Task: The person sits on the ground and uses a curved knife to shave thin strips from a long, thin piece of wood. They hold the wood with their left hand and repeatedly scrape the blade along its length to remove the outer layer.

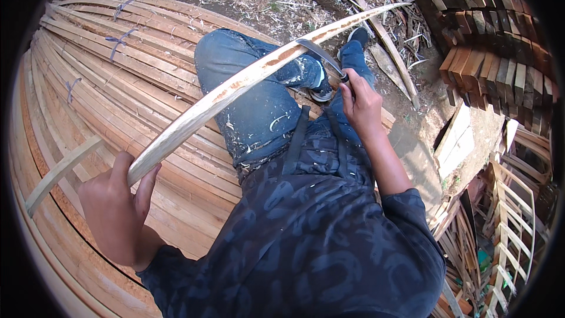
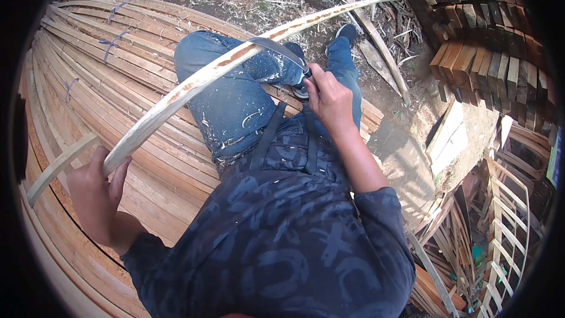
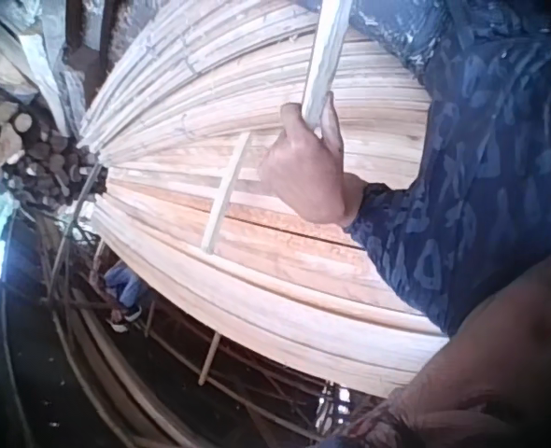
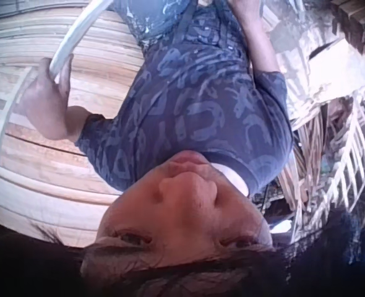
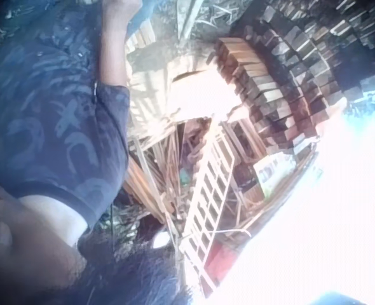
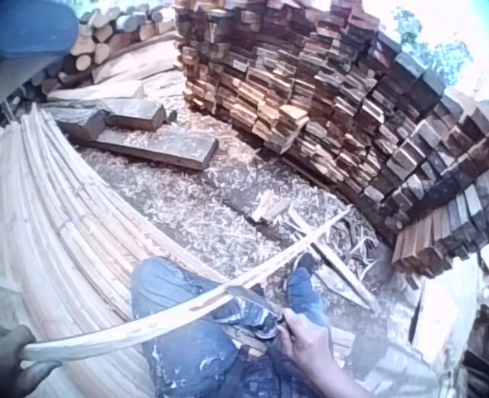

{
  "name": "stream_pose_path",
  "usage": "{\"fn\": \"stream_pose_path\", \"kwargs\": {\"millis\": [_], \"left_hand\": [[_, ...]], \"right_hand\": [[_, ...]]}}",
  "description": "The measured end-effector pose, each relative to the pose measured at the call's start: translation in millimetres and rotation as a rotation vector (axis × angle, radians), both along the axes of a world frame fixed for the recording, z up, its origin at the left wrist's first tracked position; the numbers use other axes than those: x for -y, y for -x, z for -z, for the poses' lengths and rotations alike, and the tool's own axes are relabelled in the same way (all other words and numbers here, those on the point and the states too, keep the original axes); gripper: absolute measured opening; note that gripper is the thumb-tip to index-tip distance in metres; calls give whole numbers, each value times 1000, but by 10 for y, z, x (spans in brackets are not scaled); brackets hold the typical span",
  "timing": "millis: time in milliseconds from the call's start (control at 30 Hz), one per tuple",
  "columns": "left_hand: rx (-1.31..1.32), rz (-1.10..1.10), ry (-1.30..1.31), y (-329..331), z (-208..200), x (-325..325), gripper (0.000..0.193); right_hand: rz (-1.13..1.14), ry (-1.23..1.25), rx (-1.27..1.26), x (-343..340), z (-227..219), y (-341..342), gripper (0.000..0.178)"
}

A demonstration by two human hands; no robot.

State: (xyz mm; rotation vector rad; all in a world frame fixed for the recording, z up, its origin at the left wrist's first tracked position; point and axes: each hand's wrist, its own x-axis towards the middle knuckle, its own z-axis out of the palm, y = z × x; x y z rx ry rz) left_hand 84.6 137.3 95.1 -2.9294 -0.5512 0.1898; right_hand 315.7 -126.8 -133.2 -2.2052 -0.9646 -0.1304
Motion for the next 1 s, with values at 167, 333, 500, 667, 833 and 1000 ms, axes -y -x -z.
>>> {"fn": "stream_pose_path", "kwargs": {"millis": [167, 333, 500, 667, 833, 1000], "left_hand": [[42, -31, -82, -117, -106, 3, 32], [-33, -91, 19, -149, -267, 78, 29], [17, -118, 48, -176, -282, 174, 28], [-25, -283, 116, -239, -383, 146, 30], [-9, -252, 111, -321, -446, 200, 33], [19, -337, 127, -335, -406, 251, 35]], "right_hand": [[35, 15, -64, -22, -322, 65, 35], [0, 53, 76, -106, -456, -22, 33], [472, 475, -31, 799, 190, -1083, 28], [336, 121, -192, 422, -107, -658, 26], [-44, -195, -367, -277, -489, -154, 23], [-121, -68, -432, -204, -415, -280, 31]]}}
